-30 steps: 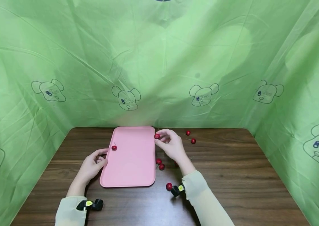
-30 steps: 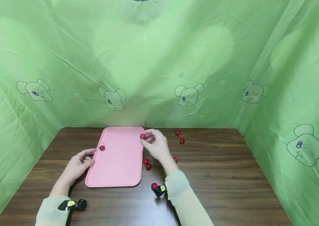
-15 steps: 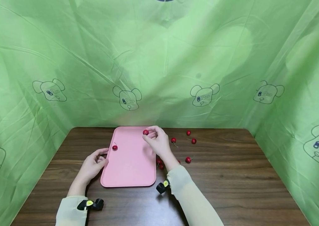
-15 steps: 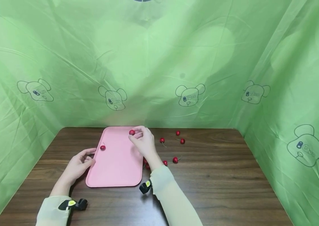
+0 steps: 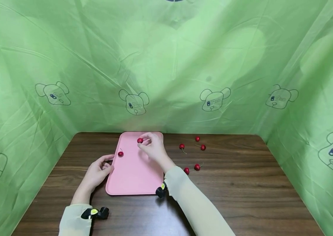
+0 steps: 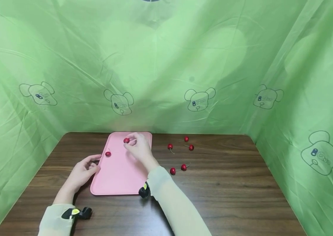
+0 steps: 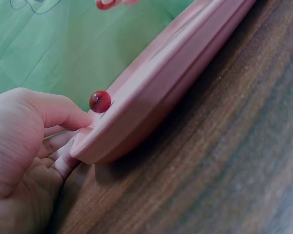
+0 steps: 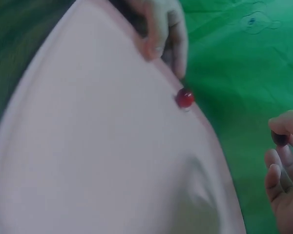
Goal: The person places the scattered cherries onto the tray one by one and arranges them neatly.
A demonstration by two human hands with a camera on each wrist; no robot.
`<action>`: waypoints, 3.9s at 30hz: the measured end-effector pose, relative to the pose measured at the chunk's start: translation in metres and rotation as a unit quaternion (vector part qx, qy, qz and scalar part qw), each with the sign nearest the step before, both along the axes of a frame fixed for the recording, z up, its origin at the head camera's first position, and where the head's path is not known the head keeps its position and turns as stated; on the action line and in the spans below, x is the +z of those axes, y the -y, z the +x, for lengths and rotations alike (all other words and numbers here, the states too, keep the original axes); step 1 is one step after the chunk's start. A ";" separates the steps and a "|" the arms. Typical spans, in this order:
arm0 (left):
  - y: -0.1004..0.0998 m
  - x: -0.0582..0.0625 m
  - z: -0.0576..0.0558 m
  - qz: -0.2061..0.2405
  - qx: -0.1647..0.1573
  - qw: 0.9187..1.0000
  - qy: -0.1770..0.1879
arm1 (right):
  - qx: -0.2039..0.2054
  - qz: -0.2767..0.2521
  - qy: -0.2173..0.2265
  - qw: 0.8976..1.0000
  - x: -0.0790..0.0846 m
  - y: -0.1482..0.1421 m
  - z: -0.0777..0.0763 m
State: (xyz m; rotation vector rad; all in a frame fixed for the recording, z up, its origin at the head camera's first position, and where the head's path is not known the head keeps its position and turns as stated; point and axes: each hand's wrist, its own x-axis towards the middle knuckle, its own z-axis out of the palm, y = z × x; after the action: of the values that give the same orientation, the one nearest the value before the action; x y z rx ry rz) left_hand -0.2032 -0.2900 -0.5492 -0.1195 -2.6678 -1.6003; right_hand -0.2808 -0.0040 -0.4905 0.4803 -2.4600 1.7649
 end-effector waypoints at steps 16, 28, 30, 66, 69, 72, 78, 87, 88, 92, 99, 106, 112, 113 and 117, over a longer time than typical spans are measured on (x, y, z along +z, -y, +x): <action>-0.001 -0.001 -0.001 -0.009 0.004 1.000 0.020 | 0.040 0.056 0.021 0.997 -0.024 0.023 -0.002; -0.003 0.001 -0.001 -0.009 0.003 1.000 0.022 | 0.071 0.100 0.040 0.992 -0.037 0.031 0.003; -0.003 0.001 -0.002 -0.008 0.002 1.000 0.021 | 0.073 0.117 0.036 0.990 -0.038 0.032 0.002; -0.001 0.000 0.000 -0.004 0.005 1.000 0.009 | 0.066 0.197 0.010 0.978 -0.039 0.040 0.003; -0.001 -0.001 -0.001 -0.006 0.006 1.000 0.013 | 0.071 0.192 0.007 0.979 -0.037 0.039 0.002; -0.001 -0.002 -0.001 -0.008 0.006 1.000 0.015 | 0.076 0.186 0.008 0.979 -0.035 0.037 0.002; -0.001 -0.001 -0.001 -0.008 0.004 1.000 0.012 | 0.085 0.175 0.015 0.981 -0.028 0.029 0.001; -0.001 -0.002 0.001 -0.011 0.008 1.000 0.015 | 0.129 0.112 0.034 0.985 -0.005 0.000 0.001; -0.001 -0.002 0.002 -0.010 0.009 1.000 0.016 | 0.131 0.110 0.033 0.985 -0.002 -0.004 0.002; -0.001 -0.002 0.001 -0.006 0.013 1.000 0.016 | 0.129 0.112 0.023 0.985 0.010 -0.025 0.008; -0.003 0.000 0.000 -0.014 0.008 1.000 0.016 | 0.094 0.113 0.001 0.989 0.015 -0.065 0.022; -0.003 0.000 0.001 -0.012 0.009 1.000 0.012 | 0.044 0.100 -0.044 0.993 0.019 -0.110 0.033; -0.003 0.002 0.002 -0.018 0.010 1.000 0.013 | -0.027 0.078 -0.052 0.995 0.013 -0.146 0.043; -0.003 0.002 0.002 -0.017 0.010 1.000 0.014 | -0.037 0.074 -0.053 0.995 0.012 -0.152 0.046; -0.005 0.003 0.001 -0.016 0.011 1.000 0.018 | -0.087 0.076 -0.057 0.992 0.006 -0.172 0.056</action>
State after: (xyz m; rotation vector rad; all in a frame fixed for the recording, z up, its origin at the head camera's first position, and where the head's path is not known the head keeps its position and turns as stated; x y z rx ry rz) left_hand -0.2021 -0.2855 -0.5467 -0.0620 -2.7121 -1.5673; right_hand -0.2245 0.1676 -0.4849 0.3540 -2.4837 1.4525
